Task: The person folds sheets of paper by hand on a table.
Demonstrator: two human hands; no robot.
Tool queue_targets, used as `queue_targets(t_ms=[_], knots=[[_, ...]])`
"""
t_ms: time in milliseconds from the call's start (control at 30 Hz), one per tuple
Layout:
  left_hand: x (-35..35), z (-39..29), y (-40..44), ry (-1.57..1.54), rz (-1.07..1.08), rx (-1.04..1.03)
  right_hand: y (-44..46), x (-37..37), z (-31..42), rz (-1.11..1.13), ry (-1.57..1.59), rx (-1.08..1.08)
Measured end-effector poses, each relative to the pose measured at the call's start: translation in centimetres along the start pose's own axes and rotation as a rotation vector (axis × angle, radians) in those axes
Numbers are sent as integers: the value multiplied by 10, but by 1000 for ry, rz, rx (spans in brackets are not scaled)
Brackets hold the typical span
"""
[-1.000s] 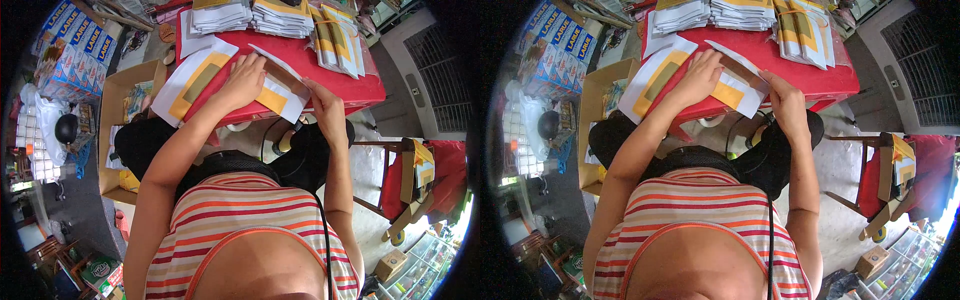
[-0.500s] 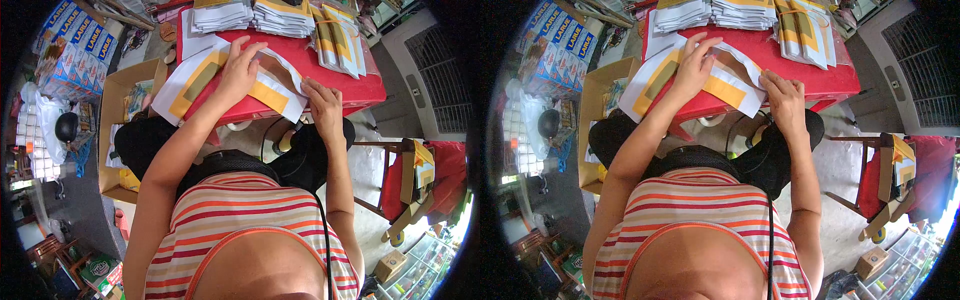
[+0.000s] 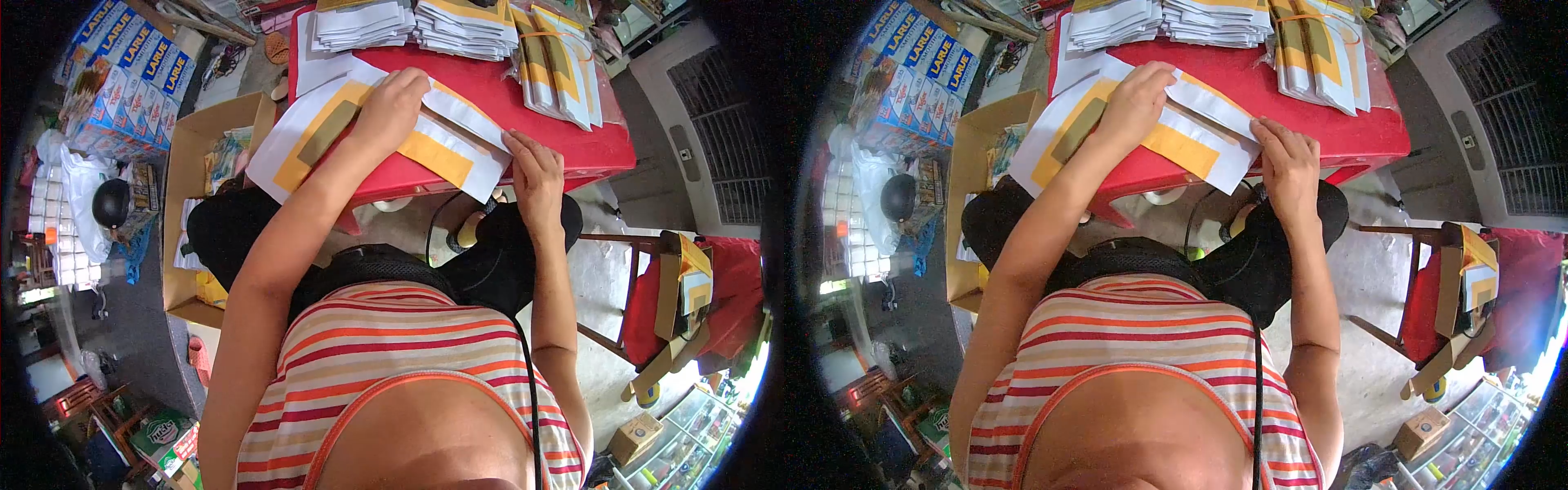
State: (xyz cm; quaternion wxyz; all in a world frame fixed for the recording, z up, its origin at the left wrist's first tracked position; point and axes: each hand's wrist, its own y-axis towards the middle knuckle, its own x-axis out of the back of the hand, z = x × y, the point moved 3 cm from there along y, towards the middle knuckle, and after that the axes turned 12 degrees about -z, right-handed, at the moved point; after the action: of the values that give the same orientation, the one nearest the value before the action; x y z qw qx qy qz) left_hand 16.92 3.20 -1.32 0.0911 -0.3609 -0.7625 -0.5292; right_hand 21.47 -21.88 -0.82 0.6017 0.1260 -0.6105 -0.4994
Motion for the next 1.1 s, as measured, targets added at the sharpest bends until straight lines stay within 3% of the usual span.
queue_targets(t_ms=[167, 367, 1100], knots=[[0, -5, -3, 146, 7, -130, 2, 1, 4, 8, -68, 71], [-2, -4, -8, 289, 62, -56, 3, 1, 6, 77, -107, 163], [1, -12, -9, 432, 197, -179, 16, 4, 5, 226, -99, 101]])
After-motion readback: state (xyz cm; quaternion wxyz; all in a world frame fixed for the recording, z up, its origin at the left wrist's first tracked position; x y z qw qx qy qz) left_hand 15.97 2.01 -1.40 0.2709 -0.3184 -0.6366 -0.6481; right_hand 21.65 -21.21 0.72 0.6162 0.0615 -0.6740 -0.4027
